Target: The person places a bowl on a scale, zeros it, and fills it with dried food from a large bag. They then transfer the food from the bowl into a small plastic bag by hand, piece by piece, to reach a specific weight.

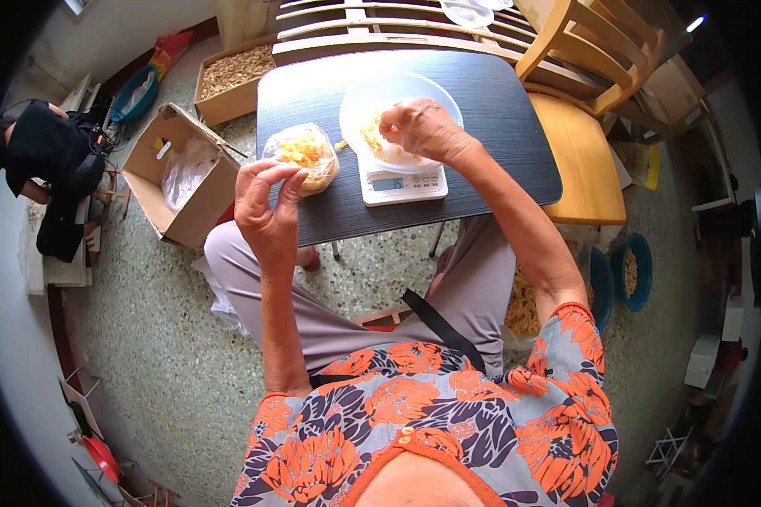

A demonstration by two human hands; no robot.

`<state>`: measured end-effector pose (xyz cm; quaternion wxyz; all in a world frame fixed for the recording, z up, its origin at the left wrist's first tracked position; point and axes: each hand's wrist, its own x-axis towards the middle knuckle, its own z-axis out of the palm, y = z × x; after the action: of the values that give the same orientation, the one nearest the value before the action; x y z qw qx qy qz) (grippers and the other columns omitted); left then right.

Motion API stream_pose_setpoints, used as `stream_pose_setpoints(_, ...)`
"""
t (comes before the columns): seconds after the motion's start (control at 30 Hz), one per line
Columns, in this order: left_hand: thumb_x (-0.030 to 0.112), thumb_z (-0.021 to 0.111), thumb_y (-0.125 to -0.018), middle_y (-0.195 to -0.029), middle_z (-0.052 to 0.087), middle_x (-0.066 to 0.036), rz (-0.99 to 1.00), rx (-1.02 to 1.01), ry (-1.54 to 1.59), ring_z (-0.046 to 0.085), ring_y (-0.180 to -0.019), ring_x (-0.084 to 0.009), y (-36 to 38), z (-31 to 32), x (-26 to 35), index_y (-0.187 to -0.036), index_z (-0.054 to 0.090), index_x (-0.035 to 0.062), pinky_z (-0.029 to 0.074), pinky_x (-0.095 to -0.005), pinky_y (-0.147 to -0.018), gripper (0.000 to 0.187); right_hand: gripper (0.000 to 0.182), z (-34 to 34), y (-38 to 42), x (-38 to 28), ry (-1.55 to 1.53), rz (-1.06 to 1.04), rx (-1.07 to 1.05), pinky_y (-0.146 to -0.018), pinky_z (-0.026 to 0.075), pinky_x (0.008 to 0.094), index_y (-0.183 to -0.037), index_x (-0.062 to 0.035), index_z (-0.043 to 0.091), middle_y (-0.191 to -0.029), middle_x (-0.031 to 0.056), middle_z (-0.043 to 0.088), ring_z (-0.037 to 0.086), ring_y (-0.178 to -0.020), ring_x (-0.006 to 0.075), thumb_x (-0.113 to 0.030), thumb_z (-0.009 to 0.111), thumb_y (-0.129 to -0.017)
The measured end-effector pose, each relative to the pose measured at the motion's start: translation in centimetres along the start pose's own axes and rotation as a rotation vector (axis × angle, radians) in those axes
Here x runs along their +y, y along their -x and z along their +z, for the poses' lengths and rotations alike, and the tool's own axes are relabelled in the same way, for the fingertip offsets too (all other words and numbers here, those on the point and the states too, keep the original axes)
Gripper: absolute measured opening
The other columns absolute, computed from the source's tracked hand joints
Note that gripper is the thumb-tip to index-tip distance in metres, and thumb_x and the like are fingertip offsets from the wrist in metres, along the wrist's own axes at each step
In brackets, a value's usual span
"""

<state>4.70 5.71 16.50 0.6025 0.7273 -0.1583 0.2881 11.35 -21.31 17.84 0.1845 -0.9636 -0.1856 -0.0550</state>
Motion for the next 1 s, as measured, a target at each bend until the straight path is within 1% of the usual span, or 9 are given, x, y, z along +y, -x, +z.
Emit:
stream_pose_setpoints(0.1,-0.001,0.079,-0.085,-0.103,0.062,-0.006,0.030,-0.049,-0.093,0.061,-0.098,-0.0163,0.0,-0.2,0.5,-0.095,0.074,0.0021,0.050,-0.0304,-0.092,0.011,0.016,-1.8,-0.1,0.3,-0.528,0.179,0.035,-0.066,0.060,0.0258,-0.099,-0.0026,0.079,-0.083,0.0092,0.076,0.071,-0.070,0.0112,-0.008,0.076,-0.084)
stream_pose_setpoints(0.23,0.002,0.081,-0.082,-0.098,0.064,-0.005,0.041,-0.037,-0.148,0.061,-0.094,-0.0182,-0.1,-0.2,0.9,-0.093,0.075,0.0046,0.049,-0.0310,-0.087,0.013,0.022,-2.9,0.4,0.8,-1.207,0.363,0.162,-0.072,0.063,0.0247,-0.104,0.0054,0.073,-0.089,0.0128,0.074,0.072,-0.077,0.0158,-0.012,0.077,-0.091)
stream_pose_setpoints(0.3,0.002,0.082,-0.081,-0.097,0.066,-0.005,0.039,-0.030,-0.141,0.062,-0.093,-0.0197,-0.2,0.1,0.9,-0.092,0.076,0.0059,0.049,-0.0320,-0.085,0.013,0.023,-2.6,0.7,1.1,-1.815,0.472,0.215,-0.074,0.063,0.0226,-0.112,0.0040,0.068,-0.096,0.0117,0.072,0.072,-0.084,0.0162,-0.010,0.073,-0.095)
stream_pose_setpoints(0.43,0.001,0.082,-0.081,-0.098,0.065,-0.005,0.054,-0.043,-0.112,0.061,-0.095,-0.0185,-0.1,0.4,0.9,-0.092,0.076,0.0049,0.049,-0.0309,-0.086,0.013,0.020,-1.6,1.5,-1.1,-1.985,0.486,0.185,-0.077,0.064,0.0208,-0.113,0.0025,0.064,-0.099,0.0115,0.070,0.072,-0.088,0.0168,-0.008,0.068,-0.097)
stream_pose_setpoints(0.6,0.001,0.083,-0.079,-0.097,0.067,-0.005,0.057,-0.061,-0.060,0.062,-0.095,-0.0195,-0.1,0.4,0.5,-0.092,0.077,0.0065,0.049,-0.0321,-0.085,0.015,0.024,0.9,0.3,-6.7,-1.822,0.313,0.145,-0.075,0.062,0.0283,-0.113,0.0058,0.069,-0.098,0.0120,0.074,0.073,-0.085,0.0182,-0.009,0.073,-0.095)
stream_pose_setpoints(0.73,-0.002,0.081,-0.081,-0.101,0.065,-0.006,0.062,-0.073,-0.047,0.061,-0.097,-0.0178,-0.3,0.0,0.2,-0.095,0.077,0.0046,0.049,-0.0298,-0.089,0.016,0.021,1.7,-0.7,-10.0,-1.029,0.113,0.157,-0.075,0.059,0.0261,-0.112,0.0034,0.074,-0.091,0.0093,0.076,0.071,-0.080,0.0117,-0.005,0.070,-0.094)
stream_pose_setpoints(0.87,-0.001,0.082,-0.079,-0.100,0.066,-0.007,0.077,-0.053,-0.039,0.062,-0.096,-0.0187,-0.2,-0.1,0.0,-0.094,0.077,0.0054,0.050,-0.0311,-0.087,0.017,0.013,2.2,-0.9,-11.3,-0.523,-0.099,0.382,-0.069,0.058,0.0293,-0.101,-0.0064,0.078,-0.083,0.0091,0.076,0.073,-0.072,0.0216,-0.007,0.073,-0.089)
stream_pose_setpoints(0.93,0.001,0.083,-0.078,-0.098,0.066,-0.006,0.074,-0.036,-0.015,0.063,-0.094,-0.0195,0.1,0.1,-0.1,-0.093,0.077,0.0068,0.051,-0.0321,-0.085,0.017,0.006,2.5,-1.2,-11.3,-0.403,-0.105,0.441,-0.068,0.057,0.0411,-0.083,-0.0093,0.075,-0.078,0.0070,0.070,0.070,-0.076,0.0312,-0.015,0.074,-0.082)
stream_pose_setpoints(1.0,0.001,0.083,-0.078,-0.098,0.066,-0.006,0.104,-0.006,-0.051,0.063,-0.093,-0.0192,0.1,0.0,-0.4,-0.093,0.077,0.0065,0.051,-0.0321,-0.084,0.017,0.005,2.5,-1.3,-11.1,-0.232,-0.199,0.456,-0.069,0.056,0.0409,-0.079,-0.0099,0.073,-0.080,0.0063,0.068,0.069,-0.080,0.0296,-0.015,0.073,-0.079)
